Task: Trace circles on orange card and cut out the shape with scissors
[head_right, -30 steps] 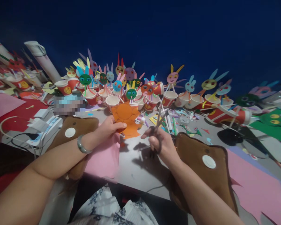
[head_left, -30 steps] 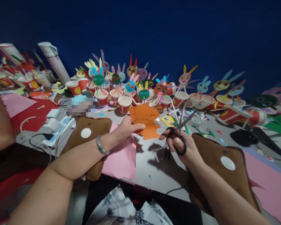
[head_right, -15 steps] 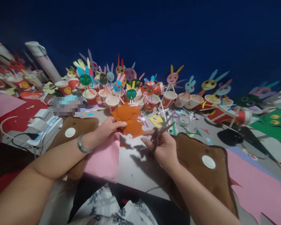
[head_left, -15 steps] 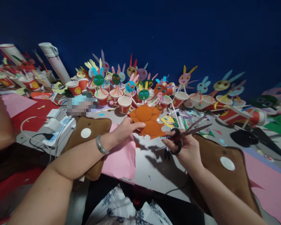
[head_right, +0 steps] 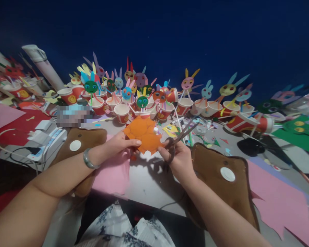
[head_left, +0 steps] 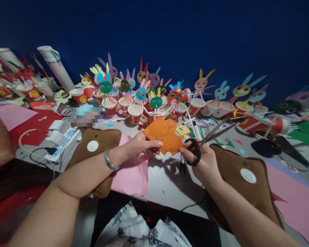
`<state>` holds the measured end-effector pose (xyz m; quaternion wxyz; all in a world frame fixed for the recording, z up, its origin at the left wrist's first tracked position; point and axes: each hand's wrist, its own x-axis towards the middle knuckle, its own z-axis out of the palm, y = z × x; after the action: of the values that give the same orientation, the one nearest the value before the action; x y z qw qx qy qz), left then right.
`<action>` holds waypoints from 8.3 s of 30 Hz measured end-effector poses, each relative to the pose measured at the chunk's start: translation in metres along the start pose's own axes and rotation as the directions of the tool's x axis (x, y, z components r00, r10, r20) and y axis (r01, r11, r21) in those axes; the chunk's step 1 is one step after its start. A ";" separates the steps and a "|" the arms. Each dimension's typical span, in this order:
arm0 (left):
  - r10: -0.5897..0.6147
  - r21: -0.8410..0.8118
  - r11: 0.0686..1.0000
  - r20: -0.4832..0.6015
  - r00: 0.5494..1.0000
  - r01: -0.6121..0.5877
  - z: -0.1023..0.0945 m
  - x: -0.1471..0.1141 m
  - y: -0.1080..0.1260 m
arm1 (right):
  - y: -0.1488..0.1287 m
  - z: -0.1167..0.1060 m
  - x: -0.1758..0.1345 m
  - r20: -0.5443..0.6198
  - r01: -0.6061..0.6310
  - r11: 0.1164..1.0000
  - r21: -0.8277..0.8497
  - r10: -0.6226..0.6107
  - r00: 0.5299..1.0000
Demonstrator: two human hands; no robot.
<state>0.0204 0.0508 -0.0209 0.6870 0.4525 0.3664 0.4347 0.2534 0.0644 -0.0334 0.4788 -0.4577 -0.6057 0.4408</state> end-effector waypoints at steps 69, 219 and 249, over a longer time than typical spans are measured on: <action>0.172 0.035 0.985 -0.191 0.966 -0.169 0.004 -0.001 0.011 | -0.016 0.001 0.002 0.502 0.038 0.997 -0.066 0.001 0.865; 0.283 0.357 0.906 -0.111 0.953 -0.227 -0.008 -0.004 0.030 | -0.025 -0.011 0.010 0.555 -0.213 0.959 -0.189 0.283 0.782; 0.296 0.412 0.876 -0.046 0.954 -0.252 -0.008 -0.007 0.036 | -0.020 -0.014 0.012 0.582 -0.226 0.952 -0.205 0.304 0.754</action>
<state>0.0013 0.0544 0.0116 0.4903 0.6069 0.4164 0.4668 0.2633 0.0737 -0.0093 0.1629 -0.4014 -0.6815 0.5898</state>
